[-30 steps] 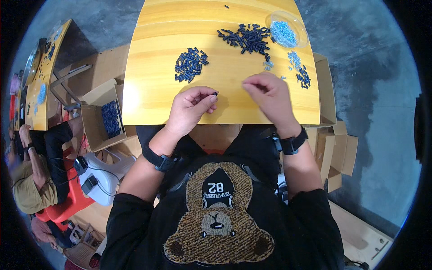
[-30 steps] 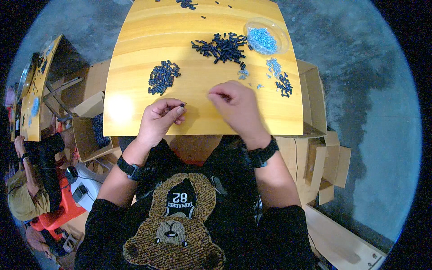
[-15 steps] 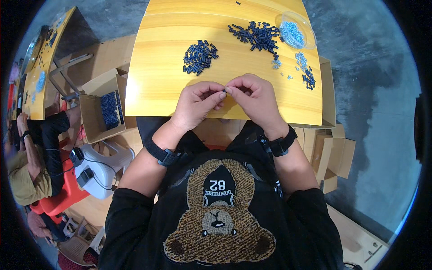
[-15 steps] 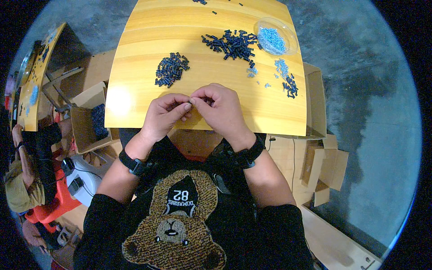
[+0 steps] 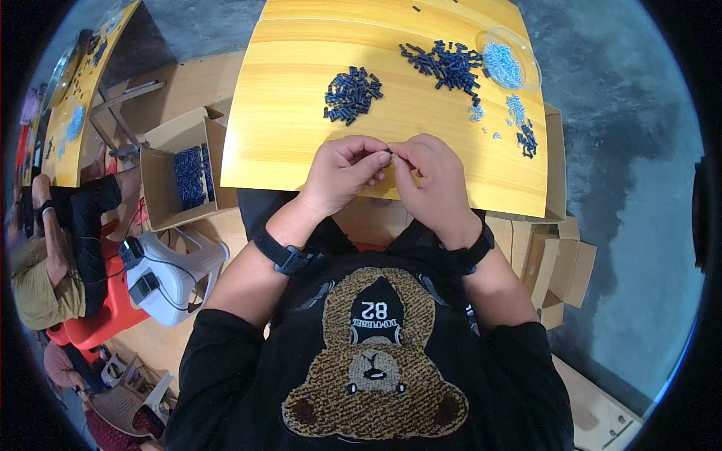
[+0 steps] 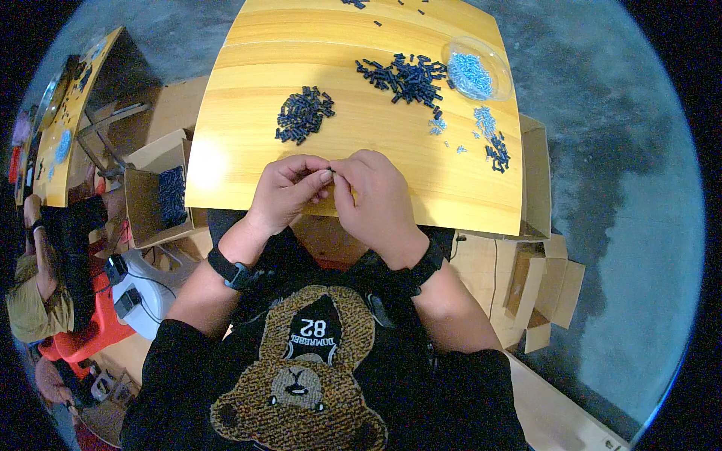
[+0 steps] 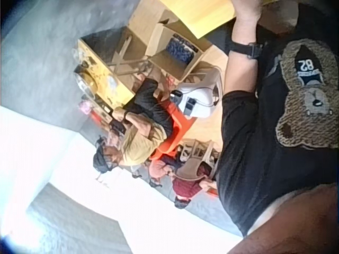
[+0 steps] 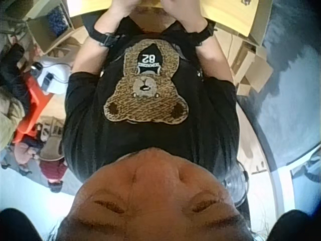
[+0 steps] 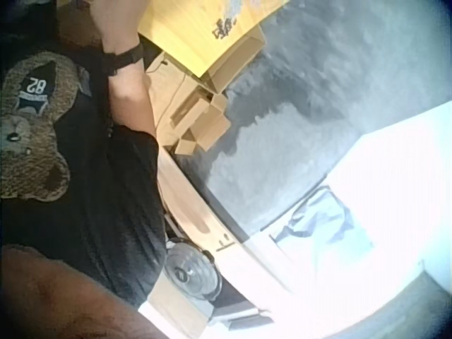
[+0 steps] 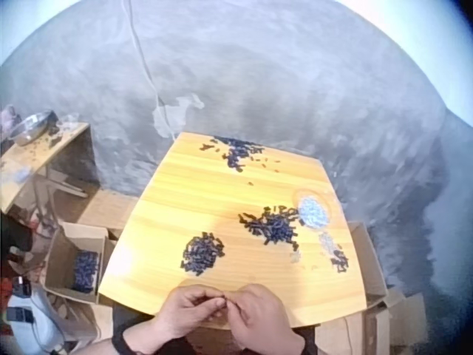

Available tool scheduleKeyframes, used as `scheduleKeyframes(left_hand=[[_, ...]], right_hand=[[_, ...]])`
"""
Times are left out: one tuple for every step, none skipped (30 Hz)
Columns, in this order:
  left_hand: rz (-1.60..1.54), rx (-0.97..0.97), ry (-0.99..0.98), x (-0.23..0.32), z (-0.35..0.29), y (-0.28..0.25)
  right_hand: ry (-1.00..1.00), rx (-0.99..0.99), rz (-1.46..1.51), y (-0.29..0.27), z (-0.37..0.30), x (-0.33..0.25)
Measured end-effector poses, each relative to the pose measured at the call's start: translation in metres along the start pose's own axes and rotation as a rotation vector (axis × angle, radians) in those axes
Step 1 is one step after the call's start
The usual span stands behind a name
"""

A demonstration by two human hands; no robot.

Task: The person repeatedly picks up a black plastic piece and a blue plastic piece, joins them together by hand, and places the assembled unit onto the table.

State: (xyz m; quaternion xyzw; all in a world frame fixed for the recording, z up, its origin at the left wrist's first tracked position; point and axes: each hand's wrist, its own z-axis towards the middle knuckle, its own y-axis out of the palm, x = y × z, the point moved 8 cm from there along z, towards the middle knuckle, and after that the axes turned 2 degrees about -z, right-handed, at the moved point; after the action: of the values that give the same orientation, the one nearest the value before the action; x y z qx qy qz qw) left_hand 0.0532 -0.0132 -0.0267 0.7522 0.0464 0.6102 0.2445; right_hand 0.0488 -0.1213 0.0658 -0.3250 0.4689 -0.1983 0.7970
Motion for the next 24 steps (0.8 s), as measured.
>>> scheduleKeyframes(left_hand=[[0.018,0.002,-0.007,0.000,0.000,-0.001],[0.032,0.002,-0.013,0.000,0.000,0.000],[0.031,0.003,-0.013,0.001,0.000,0.000],[0.034,0.024,-0.011,0.003,0.000,-0.002],[0.039,0.043,-0.008,0.004,0.000,-0.004],[0.038,0.041,-0.007,0.005,0.001,-0.004],[0.019,0.040,-0.005,0.006,0.001,-0.004],[0.000,0.042,-0.003,0.006,0.002,-0.005],[0.000,0.043,-0.001,0.006,0.002,-0.006],[-0.029,0.036,-0.012,0.006,0.003,-0.005],[-0.058,0.028,-0.022,0.006,0.003,-0.004],[-0.058,0.029,-0.021,0.006,0.003,-0.005],[-0.092,0.021,-0.018,0.006,0.003,-0.005],[-0.127,0.013,-0.015,0.005,0.003,-0.004],[-0.126,0.012,-0.015,0.006,0.003,-0.003],[-0.095,0.024,0.001,0.007,0.002,-0.003],[-0.065,0.035,0.017,0.009,0.001,-0.002],[-0.064,0.033,0.018,0.010,0.001,-0.002],[-0.058,0.027,0.009,0.009,0.001,-0.002],[-0.051,0.022,0.000,0.009,0.001,-0.002],[-0.051,0.022,0.003,0.010,0.001,-0.002],[-0.057,0.031,-0.005,0.009,0.001,-0.002],[-0.062,0.040,-0.013,0.009,0.001,-0.003],[-0.062,0.040,-0.012,0.009,0.001,-0.003]], right_hand=[[-0.025,-0.018,-0.049,0.001,-0.001,-0.004],[-0.026,-0.019,-0.048,-0.001,0.000,-0.006],[-0.070,-0.051,-0.064,-0.001,0.001,-0.012],[-0.113,-0.083,-0.080,0.001,0.001,-0.017],[-0.113,-0.081,-0.081,0.000,0.002,-0.015],[-0.114,-0.097,-0.048,0.002,0.002,-0.012],[-0.115,-0.113,-0.014,0.003,0.002,-0.011],[-0.116,-0.114,-0.014,0.003,0.003,-0.011],[-0.039,-0.116,0.053,0.004,0.003,-0.006],[0.039,-0.118,0.120,0.005,0.003,-0.001],[0.037,-0.118,0.120,0.005,0.002,-0.002],[0.056,-0.102,0.118,0.005,0.001,0.000],[0.075,-0.086,0.116,0.005,0.001,0.001],[0.074,-0.085,0.116,0.005,0.001,0.001],[0.065,-0.086,0.092,0.006,0.002,0.000],[0.055,-0.087,0.068,0.006,0.002,0.000],[0.054,-0.085,0.067,0.006,0.003,0.000],[-0.004,-0.066,0.018,0.005,0.004,-0.003],[-0.062,-0.048,-0.032,0.004,0.005,-0.007],[-0.064,-0.047,-0.033,0.005,0.005,-0.008],[-0.083,-0.034,-0.064,0.005,0.006,-0.011],[-0.103,-0.022,-0.095,0.005,0.006,-0.014],[-0.104,-0.021,-0.096,0.005,0.006,-0.014],[-0.117,-0.014,-0.119,0.006,0.007,-0.016]])
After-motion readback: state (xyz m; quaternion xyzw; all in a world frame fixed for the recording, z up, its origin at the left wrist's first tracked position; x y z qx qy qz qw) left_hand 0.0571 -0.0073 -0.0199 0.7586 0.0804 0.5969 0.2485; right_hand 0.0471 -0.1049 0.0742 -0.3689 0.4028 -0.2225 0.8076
